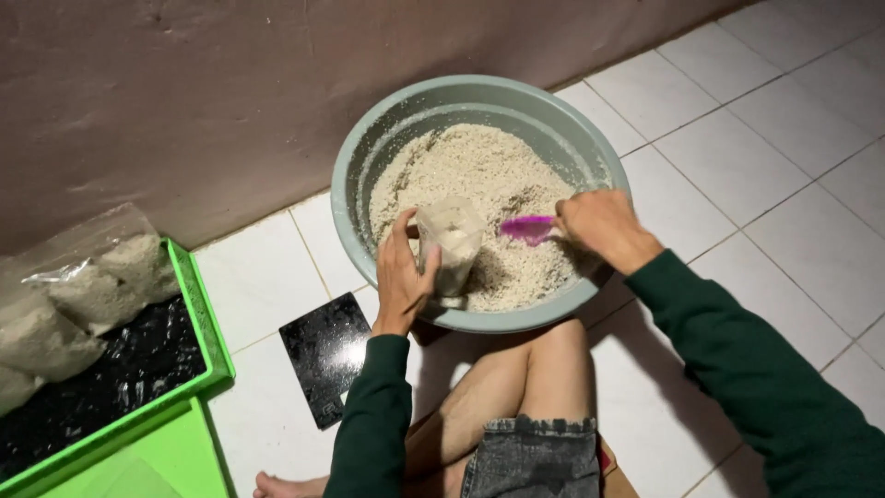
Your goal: Portioning a granular food product from a large basin into small plastic bags using a spoon and a digital scale.
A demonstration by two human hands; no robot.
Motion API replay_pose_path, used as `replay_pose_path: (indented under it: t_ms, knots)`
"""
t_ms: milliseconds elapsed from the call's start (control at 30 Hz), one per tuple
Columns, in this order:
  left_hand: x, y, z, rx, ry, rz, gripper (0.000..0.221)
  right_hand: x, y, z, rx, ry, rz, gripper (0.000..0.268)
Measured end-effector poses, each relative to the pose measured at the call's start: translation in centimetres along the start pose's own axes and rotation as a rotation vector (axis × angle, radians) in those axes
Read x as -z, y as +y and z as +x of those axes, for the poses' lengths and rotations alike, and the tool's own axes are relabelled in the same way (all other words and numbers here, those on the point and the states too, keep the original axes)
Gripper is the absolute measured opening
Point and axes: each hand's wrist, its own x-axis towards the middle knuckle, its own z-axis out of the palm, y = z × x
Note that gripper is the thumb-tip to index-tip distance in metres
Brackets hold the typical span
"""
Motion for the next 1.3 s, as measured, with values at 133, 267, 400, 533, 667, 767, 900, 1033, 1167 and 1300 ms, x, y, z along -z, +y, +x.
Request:
replay_pose_path:
  t_ms: [133,267,400,533,667,767,900,1033,1167,1300]
  knots:
    - [-0.6,-0.3,-0.1,-0.034,-0.06,0.098,0.076,3.4,1.2,-1.5,0.046,0.314,-0.127,0.024]
    - [-0.6,0.1,0.2,-0.026,-0.093,0.154,0.094,2.4,2.6,-1.3,0.062,0.362,-0.264,0.023]
    - [-0.9,-0.2,-0.1,-0.015,-0.136,0.155,0.099,9.9,1.3,-3.6,0.002,0.393,0.002,0.029]
    - [-1.2,-0.2,-0.2,-0.055,-0.104,0.211,0.099,12.6,-0.5,-4.6,0.122,0.673,0.031,0.016]
    - [-1.1,-0.1,-0.1,0.009,-0.122,0.23,0.094,12.7,-1.4,-4.2,0.195,0.673,-0.111,0.019]
    - [-1.7,-1.4,-0.4,0.025,-0.159,0.237,0.088,13.0,-2.9,-3.7,0.25,0.585,-0.126,0.021]
    - [-2.5,-2.3,-0.4,0.027,-0.174,0.246,0.089,13.5,-5.2,-2.4,0.383,0.546,-0.174,0.024]
    - [-2.3,-2.1,-0.3,-0.005,-0.148,0.263,0.087,11.3,-6.8,-0.1,0.437,0.562,-0.192,0.026]
    - [-1.3,-1.3,-0.2,0.011,-0.173,0.187,0.083,10.0,-5.8,1.8,0.439,0.346,-0.222,0.041]
    - [-0.5,-0.5,0.0,-0.021,-0.208,0.145,0.078,12.1,-4.7,2.3,0.402,0.069,-0.111,0.051]
